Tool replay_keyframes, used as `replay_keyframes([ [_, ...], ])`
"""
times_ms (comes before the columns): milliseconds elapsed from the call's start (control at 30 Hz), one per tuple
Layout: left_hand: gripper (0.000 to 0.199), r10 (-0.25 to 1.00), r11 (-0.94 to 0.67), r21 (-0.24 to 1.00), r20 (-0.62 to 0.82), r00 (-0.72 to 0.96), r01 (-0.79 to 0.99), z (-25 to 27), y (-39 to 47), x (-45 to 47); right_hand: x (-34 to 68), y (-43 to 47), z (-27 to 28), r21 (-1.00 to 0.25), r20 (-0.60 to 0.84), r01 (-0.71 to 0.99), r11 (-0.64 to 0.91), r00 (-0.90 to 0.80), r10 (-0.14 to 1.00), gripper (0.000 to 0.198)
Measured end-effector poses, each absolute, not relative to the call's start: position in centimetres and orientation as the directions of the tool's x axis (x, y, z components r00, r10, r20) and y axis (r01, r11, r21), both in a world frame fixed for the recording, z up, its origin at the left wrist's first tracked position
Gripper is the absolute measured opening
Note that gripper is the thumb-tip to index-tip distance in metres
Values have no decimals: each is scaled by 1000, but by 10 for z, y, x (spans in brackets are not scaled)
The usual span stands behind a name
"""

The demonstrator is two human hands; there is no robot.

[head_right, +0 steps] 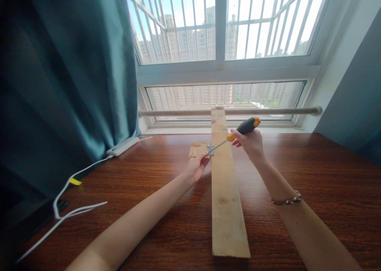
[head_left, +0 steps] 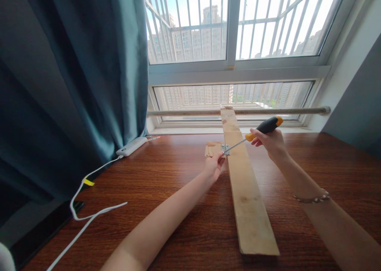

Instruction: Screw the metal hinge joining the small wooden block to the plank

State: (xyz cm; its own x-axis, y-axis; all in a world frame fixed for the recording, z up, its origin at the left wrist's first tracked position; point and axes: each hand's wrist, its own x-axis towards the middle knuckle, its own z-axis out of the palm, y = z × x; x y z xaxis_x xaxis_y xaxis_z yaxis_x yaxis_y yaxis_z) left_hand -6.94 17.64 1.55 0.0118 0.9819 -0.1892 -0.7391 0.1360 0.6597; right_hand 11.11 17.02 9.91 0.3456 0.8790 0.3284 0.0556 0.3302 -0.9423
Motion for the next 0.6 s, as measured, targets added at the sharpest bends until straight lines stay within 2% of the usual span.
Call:
replay_keyframes([
  [167, 15, 982, 144, 660, -188, 23, -737, 18, 175, -70, 112, 163, 107, -935, 316, -119, 334, 146, 937, 32],
  [300, 16, 981, 145, 664, -195, 17, -734, 18, 175, -70, 113, 158, 114, -954, 278, -83, 287, 109, 954, 37],
  [500, 14, 982, 141, 673, -188, 16, -726, 16, 177, -70, 125, 149, 125, -974, 214, -101, 203, -110, 971, 45],
  [600, 13, 982, 136, 674, -186, 11, -727, 15, 177, -70, 129, 147, 128, -976, 218, -42, 214, -152, 964, 44],
])
